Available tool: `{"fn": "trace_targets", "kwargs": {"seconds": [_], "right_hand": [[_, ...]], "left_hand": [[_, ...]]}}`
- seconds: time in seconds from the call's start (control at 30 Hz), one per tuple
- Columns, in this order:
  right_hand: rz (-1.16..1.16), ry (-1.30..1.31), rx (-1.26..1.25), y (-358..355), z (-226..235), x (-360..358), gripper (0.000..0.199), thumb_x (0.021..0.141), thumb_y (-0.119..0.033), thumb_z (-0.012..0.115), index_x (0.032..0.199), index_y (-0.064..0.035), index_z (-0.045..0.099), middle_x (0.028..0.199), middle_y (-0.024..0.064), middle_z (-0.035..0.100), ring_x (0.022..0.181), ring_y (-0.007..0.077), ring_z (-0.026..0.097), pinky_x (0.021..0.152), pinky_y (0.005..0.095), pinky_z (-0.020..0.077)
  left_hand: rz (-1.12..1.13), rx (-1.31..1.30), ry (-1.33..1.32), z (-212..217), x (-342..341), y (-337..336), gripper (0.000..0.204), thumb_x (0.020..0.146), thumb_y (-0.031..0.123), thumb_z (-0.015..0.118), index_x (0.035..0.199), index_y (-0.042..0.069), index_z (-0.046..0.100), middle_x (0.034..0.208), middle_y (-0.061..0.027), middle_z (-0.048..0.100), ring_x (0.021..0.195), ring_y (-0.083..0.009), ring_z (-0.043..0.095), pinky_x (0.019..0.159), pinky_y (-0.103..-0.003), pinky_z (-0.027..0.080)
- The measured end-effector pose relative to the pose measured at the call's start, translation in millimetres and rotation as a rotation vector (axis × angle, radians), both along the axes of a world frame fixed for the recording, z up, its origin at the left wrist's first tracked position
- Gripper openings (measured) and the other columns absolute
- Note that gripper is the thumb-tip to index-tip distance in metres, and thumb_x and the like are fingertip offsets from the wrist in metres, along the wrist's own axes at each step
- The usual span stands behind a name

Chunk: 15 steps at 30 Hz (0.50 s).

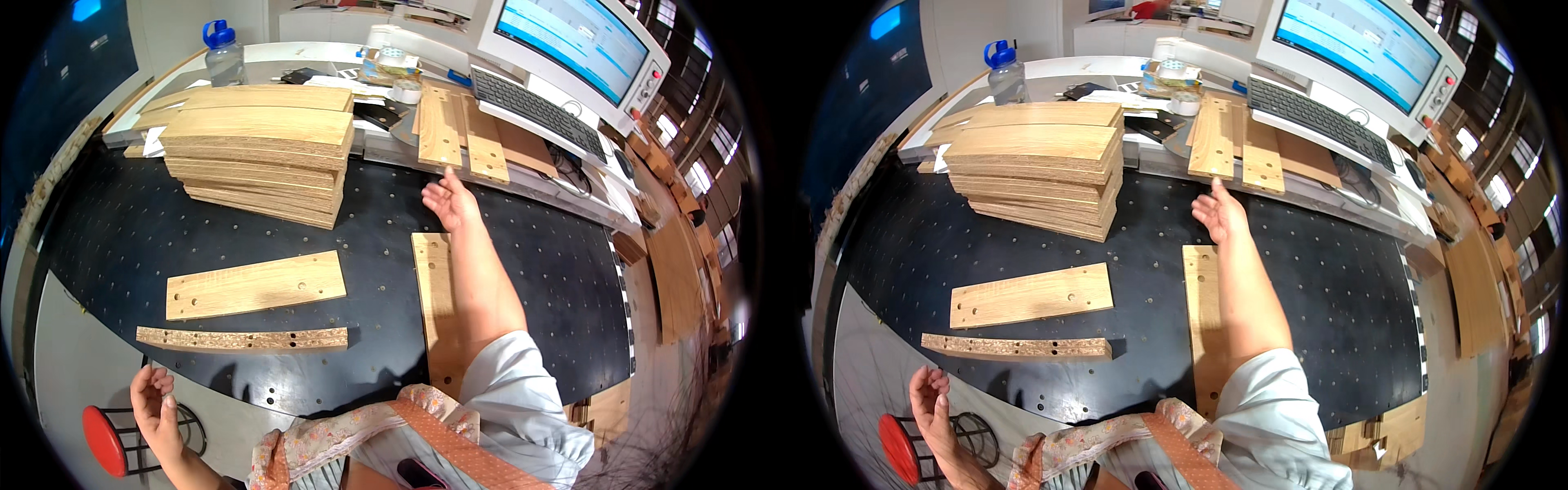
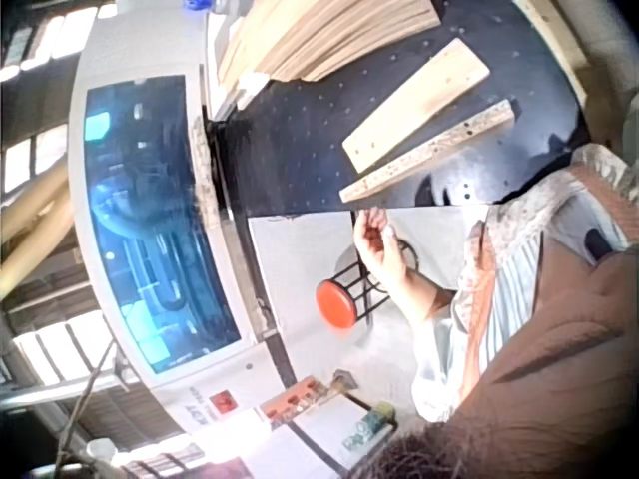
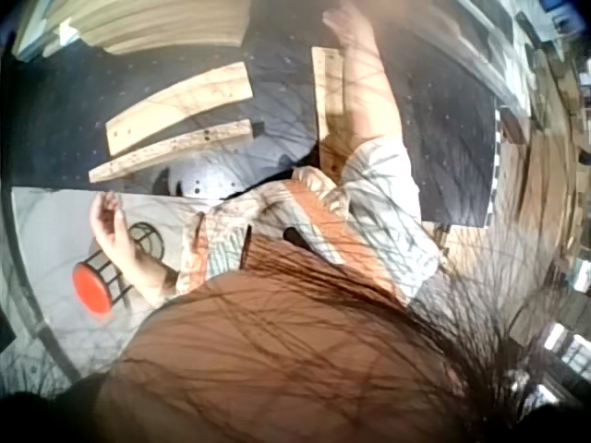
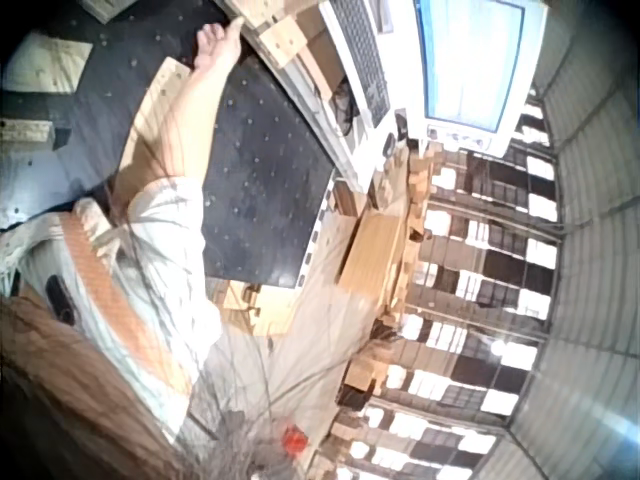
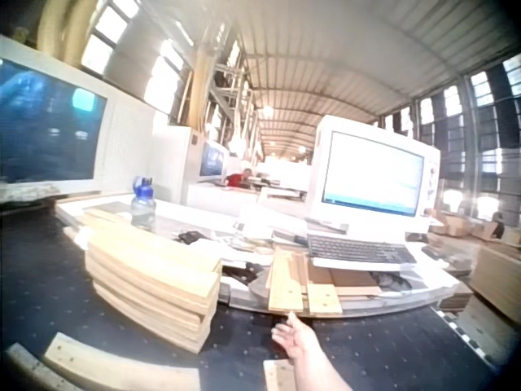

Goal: The person handles multiple rectangular wooden planks with pre-drilled holes on a workbench. They pick up the planks, align them, and insert small metal fasteners into the holes. The person also uses a perforated paper template to check the alignment of the holes before placing the planks back on the table.

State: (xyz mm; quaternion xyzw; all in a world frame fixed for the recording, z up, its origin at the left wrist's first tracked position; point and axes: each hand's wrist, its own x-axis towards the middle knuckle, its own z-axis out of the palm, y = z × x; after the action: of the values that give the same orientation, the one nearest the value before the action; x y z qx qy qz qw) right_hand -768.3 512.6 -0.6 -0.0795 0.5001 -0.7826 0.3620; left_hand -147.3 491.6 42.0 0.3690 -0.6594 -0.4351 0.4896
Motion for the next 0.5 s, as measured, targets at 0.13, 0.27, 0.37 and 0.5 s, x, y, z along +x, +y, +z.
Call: {"fn": "trace_targets", "kwargs": {"seconds": [0.13,0.27,0.37,0.5], "right_hand": [[-0.271,-0.143,-0.232,-36.2,4.0,-7.9,0.063,0.088,-0.042,0.06,0.132,-0.0036,0.037,0.123,0.0234,0.049,0.114,0.0387,0.049,0.094,0.0506,0.0435],[-0.367,-0.138,-0.272,-45.1,-3.4,-44.0,0.028,0.095,-0.019,0.048,0.115,-0.001,0.049,0.096,0.0154,0.062,0.086,0.0321,0.062,0.083,0.0476,0.0501],[-0.417,-0.042,-0.248,-43.8,3.7,-31.7,0.02,0.093,-0.012,0.048,0.108,-0.0001,0.052,0.091,0.0122,0.062,0.077,0.0238,0.063,0.076,0.0412,0.0537],[-0.392,-0.067,-0.285,-24.4,6.0,-10.4,0.015,0.091,-0.009,0.05,0.103,0.0009,0.053,0.089,0.0121,0.061,0.075,0.0237,0.062,0.071,0.0394,0.0552]], "left_hand": [[0.061,0.039,0.049,-8.1,7.3,15.7,0.05,0.084,0.008,0.06,0.129,-0.002,0.042,0.115,-0.0121,0.054,0.1,-0.0163,0.053,0.09,-0.029,0.042],[0.053,0.046,0.034,-9.2,-1.3,23.2,0.051,0.084,0.013,0.064,0.129,0.0,0.044,0.113,-0.0096,0.054,0.096,-0.0149,0.053,0.087,-0.027,0.043],[0.066,0.035,0.0,-1.7,-0.9,25.9,0.051,0.084,0.012,0.064,0.129,0.0,0.044,0.113,-0.0097,0.055,0.096,-0.0146,0.053,0.086,-0.027,0.042],[0.068,0.001,0.04,-4.0,3.3,14.6,0.05,0.085,0.014,0.064,0.129,0.0,0.045,0.111,-0.0095,0.056,0.095,-0.0142,0.054,0.085,-0.027,0.043]]}}
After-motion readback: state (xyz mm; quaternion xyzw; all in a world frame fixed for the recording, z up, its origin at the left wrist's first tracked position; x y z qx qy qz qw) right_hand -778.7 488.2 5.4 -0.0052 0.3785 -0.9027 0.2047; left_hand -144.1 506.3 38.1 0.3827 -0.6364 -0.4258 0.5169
